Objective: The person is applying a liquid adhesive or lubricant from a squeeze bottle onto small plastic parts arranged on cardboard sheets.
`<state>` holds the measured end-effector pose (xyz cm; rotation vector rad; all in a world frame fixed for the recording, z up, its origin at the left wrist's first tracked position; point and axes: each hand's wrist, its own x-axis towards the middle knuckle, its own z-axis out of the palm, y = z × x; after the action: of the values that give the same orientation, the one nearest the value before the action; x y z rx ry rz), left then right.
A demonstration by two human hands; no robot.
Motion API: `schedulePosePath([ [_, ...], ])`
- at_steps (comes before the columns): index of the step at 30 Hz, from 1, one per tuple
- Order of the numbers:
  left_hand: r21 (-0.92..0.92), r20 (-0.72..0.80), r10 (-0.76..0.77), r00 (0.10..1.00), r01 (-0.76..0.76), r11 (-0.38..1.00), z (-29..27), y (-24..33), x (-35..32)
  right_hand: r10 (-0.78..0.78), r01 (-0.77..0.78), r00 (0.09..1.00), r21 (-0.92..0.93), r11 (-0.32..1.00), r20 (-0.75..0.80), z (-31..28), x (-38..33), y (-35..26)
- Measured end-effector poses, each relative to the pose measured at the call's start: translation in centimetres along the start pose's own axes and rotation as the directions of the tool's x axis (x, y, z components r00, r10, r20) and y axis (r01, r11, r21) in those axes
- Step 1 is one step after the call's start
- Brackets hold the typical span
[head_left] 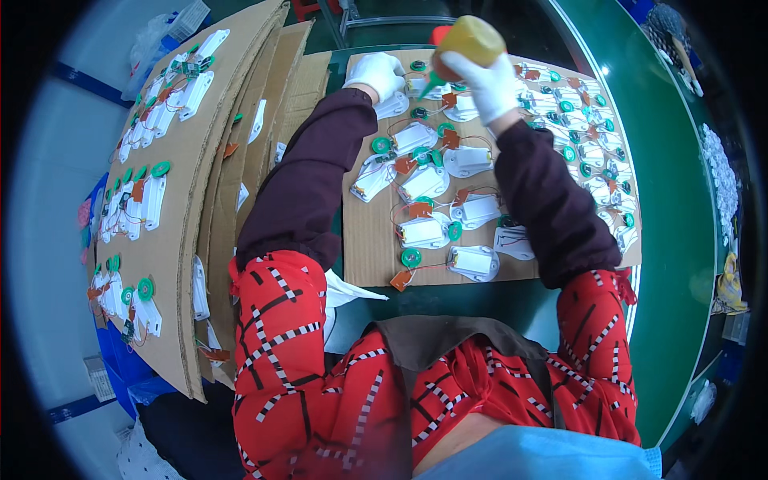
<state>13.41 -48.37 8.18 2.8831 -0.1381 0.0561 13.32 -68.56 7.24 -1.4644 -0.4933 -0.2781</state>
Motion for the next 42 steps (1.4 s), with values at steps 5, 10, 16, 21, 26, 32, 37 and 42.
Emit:
schedulePosePath([
  [5, -0.095, -0.009, 0.034, 0.999, -0.035, 0.995, 0.1, -1.0, 0.1, -0.286, 0.298, 0.954, -0.347, 0.889, 0.088, -11.0, 1.4, -3.6],
  [10, 0.023, -0.231, -0.065, 0.971, 0.072, 0.997, -0.7, 0.1, 1.3, 0.074, -0.075, 0.997, 0.537, 0.840, 0.023, -20.7, -0.3, -8.6],
  [16, 0.130, -0.052, 0.125, 0.991, -0.118, 0.984, 0.1, 6.4, 6.0, 0.078, -0.004, 0.993, 0.654, 0.757, -0.084, -24.6, -2.0, -8.7],
  [21, 0.184, 0.045, 0.227, 0.973, -0.231, 0.955, 3.2, 10.8, 8.2, 0.233, -0.078, 0.940, 0.506, 0.859, -0.251, -21.3, -3.4, -8.0],
  [26, 0.293, 0.102, 0.126, 0.987, -0.151, 0.944, 4.5, 11.1, 10.3, 0.108, 0.078, 0.950, 0.561, 0.824, -0.292, -19.4, -3.4, -7.8],
  [32, 0.273, 0.139, 0.110, 0.984, -0.145, 0.951, 3.7, 12.4, 9.1, 0.049, 0.161, 0.941, 0.572, 0.804, -0.334, -18.0, -2.5, -8.3],
  [37, 0.144, 0.139, 0.031, 0.990, -0.051, 0.988, 3.2, 11.2, 8.1, -0.003, 0.178, 0.964, 0.641, 0.747, -0.264, -11.8, -1.2, -10.4],
  [42, 0.101, 0.203, 0.066, 0.977, -0.087, 0.991, 2.8, 9.9, 8.4, 0.065, 0.034, 0.972, 0.409, 0.912, -0.226, -10.6, 0.2, -7.4],
])
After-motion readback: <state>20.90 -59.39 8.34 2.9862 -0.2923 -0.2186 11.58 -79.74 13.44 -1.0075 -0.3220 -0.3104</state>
